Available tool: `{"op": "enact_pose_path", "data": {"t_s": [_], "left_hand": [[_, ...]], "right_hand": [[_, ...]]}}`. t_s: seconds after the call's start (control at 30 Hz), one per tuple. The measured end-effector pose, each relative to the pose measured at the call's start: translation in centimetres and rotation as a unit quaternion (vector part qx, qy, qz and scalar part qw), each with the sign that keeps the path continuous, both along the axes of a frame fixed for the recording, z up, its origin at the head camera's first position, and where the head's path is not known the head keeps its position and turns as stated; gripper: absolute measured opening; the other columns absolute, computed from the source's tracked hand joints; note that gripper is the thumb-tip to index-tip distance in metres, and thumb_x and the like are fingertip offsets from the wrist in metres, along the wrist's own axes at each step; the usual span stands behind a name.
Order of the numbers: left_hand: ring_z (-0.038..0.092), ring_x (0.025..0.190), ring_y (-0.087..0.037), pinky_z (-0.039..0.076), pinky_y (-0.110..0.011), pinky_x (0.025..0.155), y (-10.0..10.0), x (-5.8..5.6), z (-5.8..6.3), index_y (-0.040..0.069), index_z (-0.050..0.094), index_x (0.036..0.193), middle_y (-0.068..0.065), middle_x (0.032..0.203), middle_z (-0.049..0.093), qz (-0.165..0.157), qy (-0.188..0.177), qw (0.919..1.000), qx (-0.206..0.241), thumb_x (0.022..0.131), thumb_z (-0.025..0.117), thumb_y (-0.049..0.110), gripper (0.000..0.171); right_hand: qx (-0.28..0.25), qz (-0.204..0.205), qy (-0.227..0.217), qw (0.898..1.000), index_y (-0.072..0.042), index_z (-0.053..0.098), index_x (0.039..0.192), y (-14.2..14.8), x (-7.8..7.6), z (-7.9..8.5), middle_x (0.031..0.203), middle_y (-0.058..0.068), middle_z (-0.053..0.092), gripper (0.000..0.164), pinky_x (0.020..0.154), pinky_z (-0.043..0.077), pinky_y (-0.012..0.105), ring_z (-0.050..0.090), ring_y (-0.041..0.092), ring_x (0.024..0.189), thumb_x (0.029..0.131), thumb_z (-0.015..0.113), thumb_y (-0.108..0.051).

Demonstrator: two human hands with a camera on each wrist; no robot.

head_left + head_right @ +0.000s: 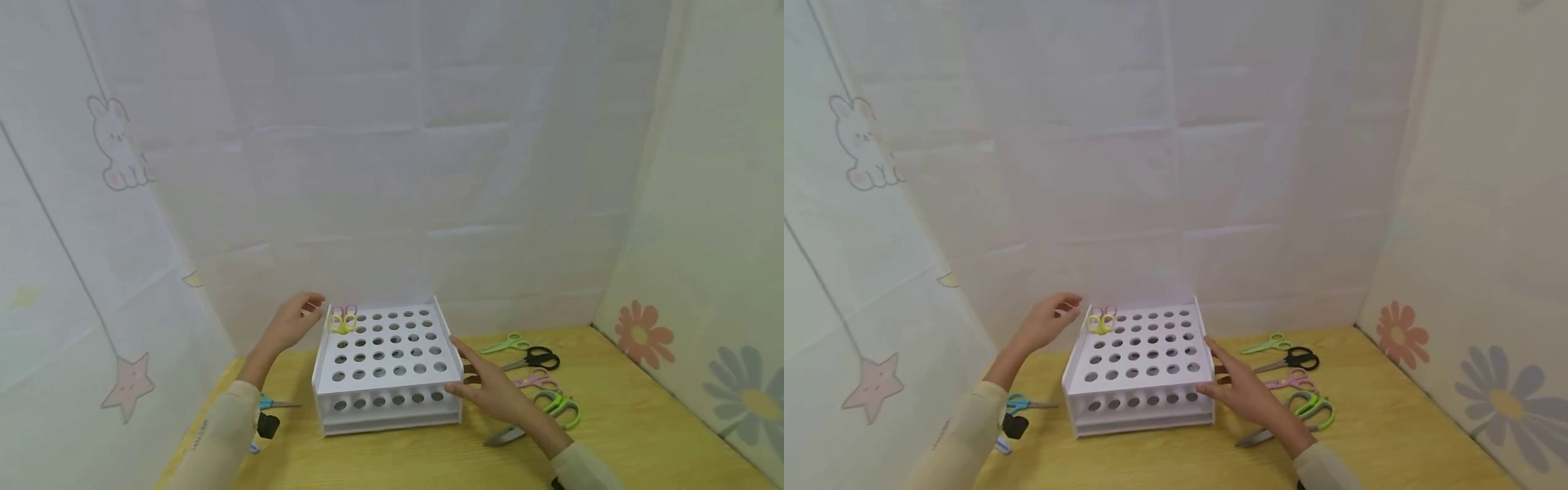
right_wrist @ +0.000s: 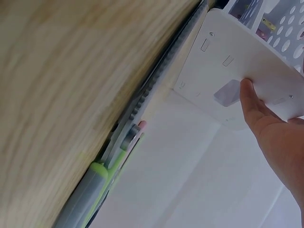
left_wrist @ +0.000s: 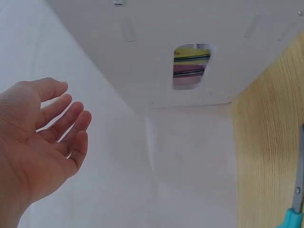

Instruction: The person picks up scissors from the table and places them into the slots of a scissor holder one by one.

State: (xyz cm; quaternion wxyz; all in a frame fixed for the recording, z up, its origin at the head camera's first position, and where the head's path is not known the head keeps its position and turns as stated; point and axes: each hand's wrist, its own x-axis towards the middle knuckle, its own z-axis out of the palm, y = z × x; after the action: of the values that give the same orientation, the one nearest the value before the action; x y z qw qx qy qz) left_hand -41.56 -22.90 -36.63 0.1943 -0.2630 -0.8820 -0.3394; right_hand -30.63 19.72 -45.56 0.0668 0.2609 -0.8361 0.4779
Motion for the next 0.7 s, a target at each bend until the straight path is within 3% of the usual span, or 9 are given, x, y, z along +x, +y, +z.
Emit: {"op": "enact_pose_path", "data": {"t_s": [0.1, 0.23, 0.47, 0.7], "left_hand": [[0.063, 0.106, -0.031, 0.051, -0.05, 0.087, -1.3, 1.5, -0.1, -0.002, 0.063, 0.131, -0.016, 0.117, 0.066, 0.005, 0.007, 0.9991, 0.042, 0.1, 0.065, 0.011, 0.033], [0.062, 0.107, -0.029, 0.05, -0.048, 0.086, -2.6, 3.3, -1.0, 0.001, 0.062, 0.132, -0.015, 0.12, 0.065, 0.015, -0.006, 0.998, 0.061, 0.102, 0.063, 0.016, 0.033], [0.061, 0.108, -0.026, 0.05, -0.048, 0.088, -4.2, 5.6, -2.8, 0.006, 0.062, 0.134, -0.011, 0.121, 0.065, 0.027, -0.02, 0.9985, 0.042, 0.104, 0.061, 0.019, 0.033], [0.062, 0.106, -0.026, 0.051, -0.05, 0.085, -6.6, 6.7, -4.5, 0.004, 0.063, 0.131, -0.011, 0.119, 0.066, 0.04, -0.023, 0.9988, 0.014, 0.104, 0.062, 0.019, 0.031]], "right_hand": [[0.004, -0.004, 0.0, 1.0, -0.019, 0.019, 0.165, -0.1, -0.1, 0.1, 0.159, 0.015, 0.036, 0.093, 0.097, 0.051, 0.045, 0.06, 0.032, 0.122, 0.092, 0.076, -0.034], [0.008, -0.005, 0.012, 1.0, -0.016, 0.019, 0.164, -0.1, -0.3, 0.1, 0.158, 0.018, 0.036, 0.093, 0.096, 0.052, 0.044, 0.06, 0.033, 0.121, 0.093, 0.076, -0.033], [0.004, -0.019, 0.016, 1.0, -0.015, 0.026, 0.162, 0.1, -0.3, 0.3, 0.148, 0.018, 0.049, 0.092, 0.093, 0.054, 0.047, 0.063, 0.033, 0.115, 0.09, 0.08, -0.032], [-0.003, -0.004, 0.02, 1.0, -0.013, 0.027, 0.162, 0.1, -0.5, 0.2, 0.146, 0.021, 0.048, 0.089, 0.094, 0.053, 0.044, 0.063, 0.033, 0.115, 0.091, 0.079, -0.027]]}}
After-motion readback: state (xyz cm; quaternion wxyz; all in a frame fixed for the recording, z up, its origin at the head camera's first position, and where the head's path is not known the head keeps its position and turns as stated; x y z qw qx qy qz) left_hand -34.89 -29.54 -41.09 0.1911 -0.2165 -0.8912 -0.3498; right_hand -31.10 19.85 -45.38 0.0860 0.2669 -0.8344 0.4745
